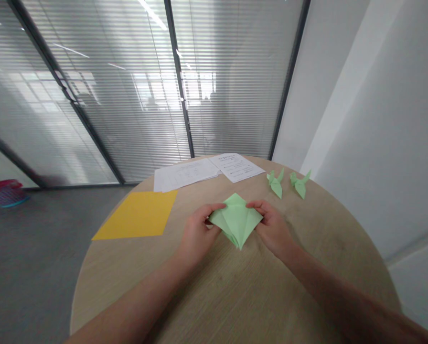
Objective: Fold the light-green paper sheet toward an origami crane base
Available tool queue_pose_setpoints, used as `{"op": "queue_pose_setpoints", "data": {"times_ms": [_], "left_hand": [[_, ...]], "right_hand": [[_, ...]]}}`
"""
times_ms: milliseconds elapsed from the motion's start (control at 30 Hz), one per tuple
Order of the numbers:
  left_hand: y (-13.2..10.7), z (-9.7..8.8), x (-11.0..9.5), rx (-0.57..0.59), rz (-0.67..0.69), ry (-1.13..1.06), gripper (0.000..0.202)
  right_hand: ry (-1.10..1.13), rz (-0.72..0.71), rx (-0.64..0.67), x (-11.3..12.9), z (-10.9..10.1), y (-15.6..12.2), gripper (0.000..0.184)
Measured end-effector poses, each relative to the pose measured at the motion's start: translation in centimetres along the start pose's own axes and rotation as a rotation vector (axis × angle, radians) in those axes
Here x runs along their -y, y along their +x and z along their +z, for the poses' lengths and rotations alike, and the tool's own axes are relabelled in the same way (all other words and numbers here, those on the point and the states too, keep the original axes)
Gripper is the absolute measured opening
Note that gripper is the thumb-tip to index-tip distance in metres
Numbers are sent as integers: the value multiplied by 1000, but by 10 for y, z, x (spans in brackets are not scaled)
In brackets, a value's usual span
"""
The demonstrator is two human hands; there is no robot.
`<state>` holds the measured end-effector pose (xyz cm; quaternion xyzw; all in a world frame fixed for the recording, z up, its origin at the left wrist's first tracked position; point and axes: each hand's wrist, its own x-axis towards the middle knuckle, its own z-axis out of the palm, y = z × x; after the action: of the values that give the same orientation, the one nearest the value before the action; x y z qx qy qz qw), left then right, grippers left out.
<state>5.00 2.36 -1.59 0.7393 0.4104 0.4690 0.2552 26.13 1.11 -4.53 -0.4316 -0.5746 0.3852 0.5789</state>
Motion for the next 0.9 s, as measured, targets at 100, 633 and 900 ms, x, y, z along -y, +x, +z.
{"op": "queue_pose_setpoints", "data": {"times_ms": [100,633,900], "left_hand": [[-2,-2,-2,1,60,-26,44],[-2,-3,-10,-3,-52,-50,39],[-3,1,-8,12,-12,-33,35]], "right_hand": [[24,-32,14,1,1,-2,35],[51,65,5,14,5,-6,34],[40,68,3,16,10,-10,33]]}}
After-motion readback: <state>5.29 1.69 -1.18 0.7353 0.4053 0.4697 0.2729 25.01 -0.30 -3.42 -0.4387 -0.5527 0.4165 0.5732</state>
